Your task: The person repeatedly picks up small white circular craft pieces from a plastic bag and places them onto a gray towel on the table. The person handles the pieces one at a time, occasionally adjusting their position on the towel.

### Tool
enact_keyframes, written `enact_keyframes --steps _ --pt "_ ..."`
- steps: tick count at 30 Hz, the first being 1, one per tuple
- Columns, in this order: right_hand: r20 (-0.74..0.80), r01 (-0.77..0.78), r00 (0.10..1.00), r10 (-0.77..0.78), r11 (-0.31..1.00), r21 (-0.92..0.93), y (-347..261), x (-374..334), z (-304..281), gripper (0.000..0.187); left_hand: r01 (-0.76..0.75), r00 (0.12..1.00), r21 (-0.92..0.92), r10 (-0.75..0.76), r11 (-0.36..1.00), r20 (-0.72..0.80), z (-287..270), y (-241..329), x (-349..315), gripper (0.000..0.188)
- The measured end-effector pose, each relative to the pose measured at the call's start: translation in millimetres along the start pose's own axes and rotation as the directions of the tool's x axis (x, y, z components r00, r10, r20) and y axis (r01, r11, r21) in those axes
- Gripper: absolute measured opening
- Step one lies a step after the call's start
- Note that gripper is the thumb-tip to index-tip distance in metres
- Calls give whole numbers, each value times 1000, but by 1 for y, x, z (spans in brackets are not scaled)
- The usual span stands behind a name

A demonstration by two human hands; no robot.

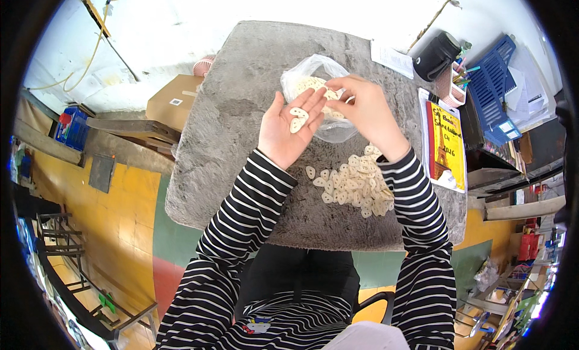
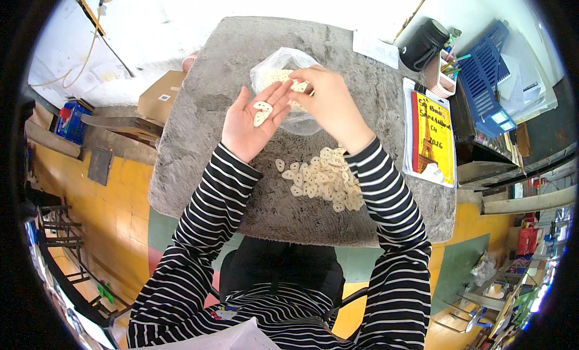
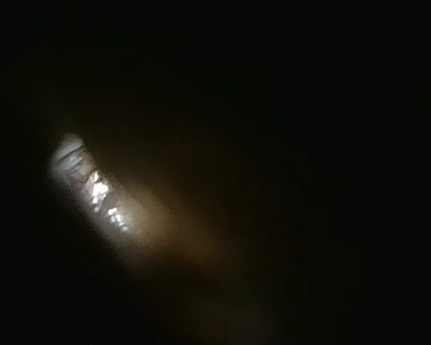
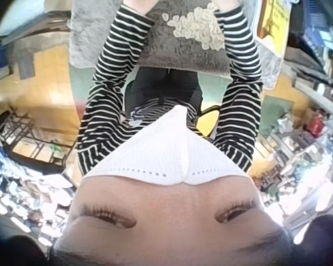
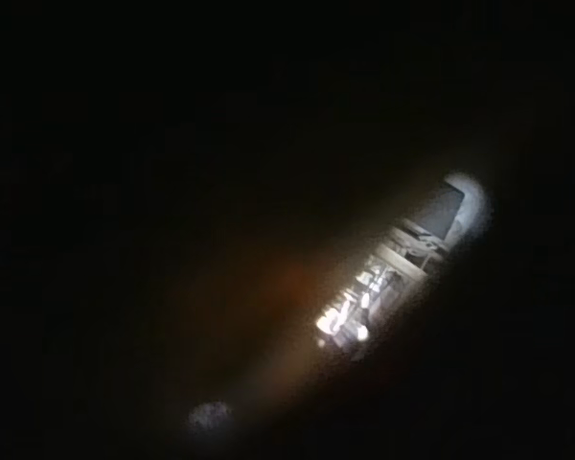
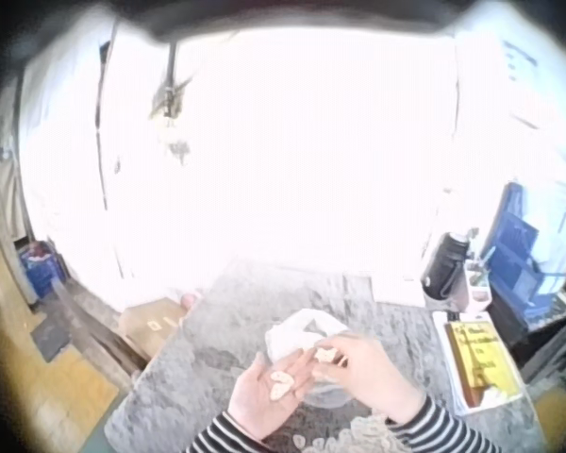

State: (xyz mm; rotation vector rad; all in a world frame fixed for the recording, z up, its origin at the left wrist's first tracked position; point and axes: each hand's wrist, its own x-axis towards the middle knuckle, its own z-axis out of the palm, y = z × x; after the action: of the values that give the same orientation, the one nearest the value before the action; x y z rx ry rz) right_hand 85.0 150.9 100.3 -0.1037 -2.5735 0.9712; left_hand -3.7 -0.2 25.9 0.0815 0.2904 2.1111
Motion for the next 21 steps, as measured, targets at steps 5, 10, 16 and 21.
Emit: enact_keyframes --steps 5,10,16,21 --pt "130 408 909 -396 910 -76 -8 -16 18 26 320 845 -235 -165 918 509 -21 0 2 68" --pt "212 289 934 -288 957 26 -1 -17 15 23 249 921 -179 -175 952 349 -22 -9 3 67" --pt "126 229 967 -220 972 -57 3 -7 -1 23 153 988 -76 -154 985 -5 0 -11 -1 72" --pt "-33 148 988 -152 983 -110 -1 -5 3 23 131 991 -62 -133 989 -29 5 -11 -2 78"
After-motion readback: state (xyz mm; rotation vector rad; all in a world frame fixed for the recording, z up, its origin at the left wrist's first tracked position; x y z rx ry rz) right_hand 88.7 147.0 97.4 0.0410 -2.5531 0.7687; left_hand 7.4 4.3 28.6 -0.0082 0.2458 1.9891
